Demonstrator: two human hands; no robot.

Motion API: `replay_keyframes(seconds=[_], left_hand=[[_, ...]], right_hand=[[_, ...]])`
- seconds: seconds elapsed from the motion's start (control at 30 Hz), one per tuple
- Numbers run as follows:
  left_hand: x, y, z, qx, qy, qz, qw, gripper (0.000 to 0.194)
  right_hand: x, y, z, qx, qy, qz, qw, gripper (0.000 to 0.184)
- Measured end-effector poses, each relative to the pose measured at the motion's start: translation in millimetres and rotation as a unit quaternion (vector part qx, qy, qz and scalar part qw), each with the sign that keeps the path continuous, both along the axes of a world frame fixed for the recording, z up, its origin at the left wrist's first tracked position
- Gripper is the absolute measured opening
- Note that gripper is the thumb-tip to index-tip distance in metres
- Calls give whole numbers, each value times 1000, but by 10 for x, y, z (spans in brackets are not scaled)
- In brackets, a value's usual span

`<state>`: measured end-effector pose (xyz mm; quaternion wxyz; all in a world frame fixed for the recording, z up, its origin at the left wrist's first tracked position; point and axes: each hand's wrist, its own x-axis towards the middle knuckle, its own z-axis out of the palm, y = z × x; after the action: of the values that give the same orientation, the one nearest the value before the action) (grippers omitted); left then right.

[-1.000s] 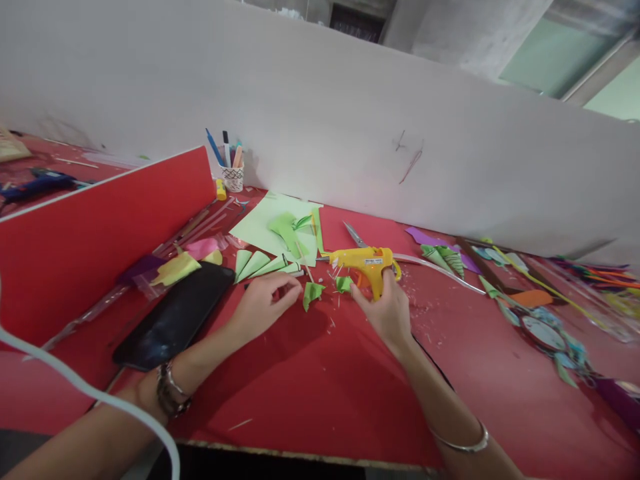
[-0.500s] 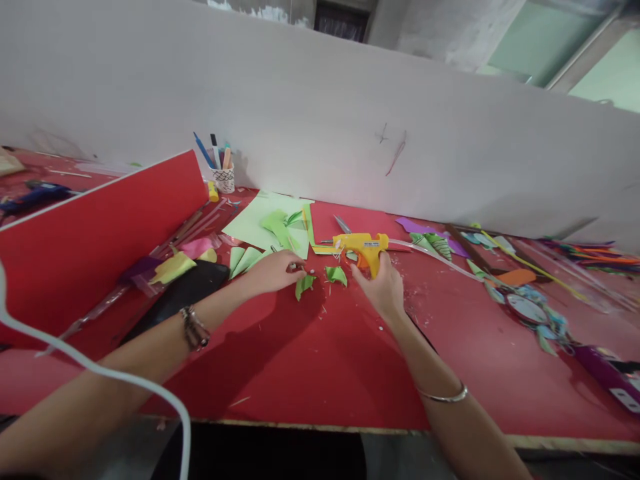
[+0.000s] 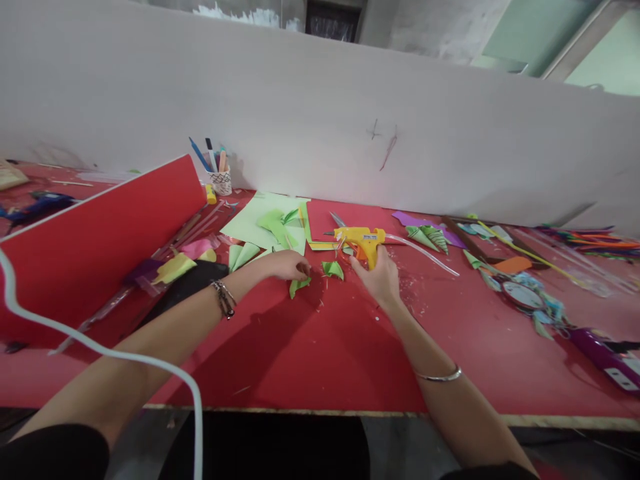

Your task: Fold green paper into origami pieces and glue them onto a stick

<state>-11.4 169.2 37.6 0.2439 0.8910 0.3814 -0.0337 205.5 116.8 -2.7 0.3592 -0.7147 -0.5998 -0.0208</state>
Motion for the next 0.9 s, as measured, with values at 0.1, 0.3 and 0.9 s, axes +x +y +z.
replay_keyframes(seconds=[0.1, 0.3, 0.9], left_hand=[[35, -31, 19, 8, 14, 7, 1000, 17], [42, -55, 28, 30, 2, 19, 999, 13], [-414, -332, -167, 315, -227, 167, 906, 12]], right_hand=[[-17, -11, 15, -18, 8, 2, 1000, 51], [-19, -14, 18, -24, 26, 12, 999, 47], [-30, -8, -31, 23, 55, 50, 997, 49]])
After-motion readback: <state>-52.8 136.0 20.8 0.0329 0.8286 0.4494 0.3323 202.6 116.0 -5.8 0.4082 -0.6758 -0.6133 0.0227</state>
